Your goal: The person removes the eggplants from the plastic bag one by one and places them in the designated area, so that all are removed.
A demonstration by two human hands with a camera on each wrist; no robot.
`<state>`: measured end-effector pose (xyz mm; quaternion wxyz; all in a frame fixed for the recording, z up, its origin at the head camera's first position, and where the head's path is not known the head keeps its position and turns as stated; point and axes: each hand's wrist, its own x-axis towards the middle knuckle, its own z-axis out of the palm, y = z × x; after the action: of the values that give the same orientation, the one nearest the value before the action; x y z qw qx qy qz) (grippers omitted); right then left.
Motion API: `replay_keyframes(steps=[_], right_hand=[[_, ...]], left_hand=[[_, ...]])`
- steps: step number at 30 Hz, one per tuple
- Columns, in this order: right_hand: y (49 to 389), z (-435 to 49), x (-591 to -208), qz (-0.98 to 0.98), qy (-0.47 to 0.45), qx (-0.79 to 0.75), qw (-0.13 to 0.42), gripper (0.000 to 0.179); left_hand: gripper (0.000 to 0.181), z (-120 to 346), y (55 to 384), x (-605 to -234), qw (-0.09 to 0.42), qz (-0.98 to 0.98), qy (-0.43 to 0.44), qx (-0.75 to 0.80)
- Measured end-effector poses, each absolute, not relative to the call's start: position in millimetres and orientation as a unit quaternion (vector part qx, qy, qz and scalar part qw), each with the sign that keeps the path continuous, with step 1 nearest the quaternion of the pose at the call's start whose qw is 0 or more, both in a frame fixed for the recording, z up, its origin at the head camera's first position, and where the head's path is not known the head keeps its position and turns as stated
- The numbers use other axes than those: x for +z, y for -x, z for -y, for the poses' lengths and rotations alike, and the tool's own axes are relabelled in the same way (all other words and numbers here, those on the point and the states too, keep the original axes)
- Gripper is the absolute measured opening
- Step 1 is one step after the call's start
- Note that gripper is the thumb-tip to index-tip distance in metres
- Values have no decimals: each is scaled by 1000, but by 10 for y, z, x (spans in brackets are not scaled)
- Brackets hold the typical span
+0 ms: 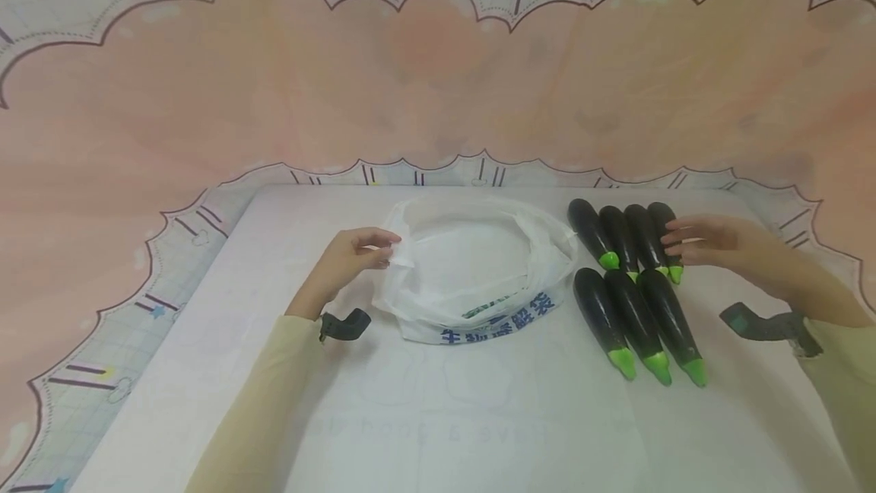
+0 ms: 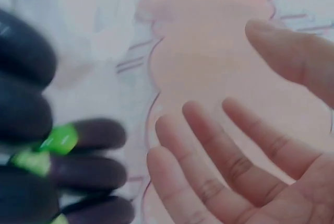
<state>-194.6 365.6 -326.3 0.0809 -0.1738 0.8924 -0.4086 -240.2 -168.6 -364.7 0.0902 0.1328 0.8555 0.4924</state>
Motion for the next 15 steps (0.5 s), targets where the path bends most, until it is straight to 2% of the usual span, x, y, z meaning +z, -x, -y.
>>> replay_keyframes(steps=[6, 11, 13, 15], right_hand=[[2105, -3353, -3017, -866, 240, -436, 56, 45], [2260, -3104, -2878, -823, 288, -483, 75, 48], [2319, -2987, -2826, -816, 293, -493, 72, 47], [2368, -2851, -2778, -820, 290, -490, 57, 46]], left_hand=[[36, 1741, 2451, -3466, 107, -851, -170, 485], [42, 1781, 2492, -3285, 119, -859, -166, 470], [46, 1778, 2513, -3209, 107, -860, -165, 471], [48, 1745, 2522, -3131, 73, -863, -162, 473]])
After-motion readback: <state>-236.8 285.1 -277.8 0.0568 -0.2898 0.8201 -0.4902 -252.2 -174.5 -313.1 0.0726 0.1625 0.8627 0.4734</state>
